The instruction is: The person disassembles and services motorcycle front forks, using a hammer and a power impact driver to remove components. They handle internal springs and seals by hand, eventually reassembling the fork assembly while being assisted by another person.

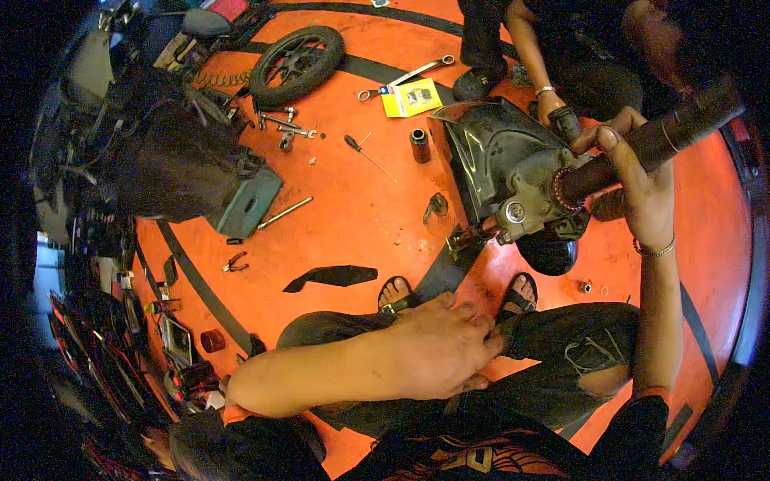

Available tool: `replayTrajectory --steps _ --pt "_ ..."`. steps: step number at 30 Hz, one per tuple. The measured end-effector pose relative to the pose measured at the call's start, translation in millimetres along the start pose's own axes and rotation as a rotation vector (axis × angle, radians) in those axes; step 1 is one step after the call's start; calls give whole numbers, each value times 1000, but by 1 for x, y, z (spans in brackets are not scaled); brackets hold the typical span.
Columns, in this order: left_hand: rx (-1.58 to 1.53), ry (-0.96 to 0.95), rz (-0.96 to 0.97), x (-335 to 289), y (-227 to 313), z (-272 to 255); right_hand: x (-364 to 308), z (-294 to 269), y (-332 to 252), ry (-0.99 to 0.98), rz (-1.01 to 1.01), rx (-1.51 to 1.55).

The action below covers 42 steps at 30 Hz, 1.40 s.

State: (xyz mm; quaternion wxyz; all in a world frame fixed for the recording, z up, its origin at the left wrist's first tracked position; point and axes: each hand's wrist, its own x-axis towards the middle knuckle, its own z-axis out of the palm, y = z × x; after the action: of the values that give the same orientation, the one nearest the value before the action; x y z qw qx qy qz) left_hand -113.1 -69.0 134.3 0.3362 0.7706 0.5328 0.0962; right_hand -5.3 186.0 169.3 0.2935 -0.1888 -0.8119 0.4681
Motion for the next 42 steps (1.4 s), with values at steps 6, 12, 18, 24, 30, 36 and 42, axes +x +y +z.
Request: replayTrajectory --steps 6,12,18,24,30,36,42 --pt "107 107 -28 4 -16 -7 0 -1 2 31 41 -26" --pt "169 94 -70 9 -28 -19 1 1 7 22 -16 110" --pt "186 53 -86 9 -36 -14 0 4 5 18 -5 135" --pt "145 -23 -120 10 -37 -23 1 2 10 15 -59 67" --pt "144 -109 -200 20 -26 -40 5 -2 5 -10 32 73" --pt "182 130 -120 44 -11 -49 -4 -22 13 64 -110 -218" --pt "182 1050 34 63 13 -89 -7 -24 -6 -40 -9 -197"
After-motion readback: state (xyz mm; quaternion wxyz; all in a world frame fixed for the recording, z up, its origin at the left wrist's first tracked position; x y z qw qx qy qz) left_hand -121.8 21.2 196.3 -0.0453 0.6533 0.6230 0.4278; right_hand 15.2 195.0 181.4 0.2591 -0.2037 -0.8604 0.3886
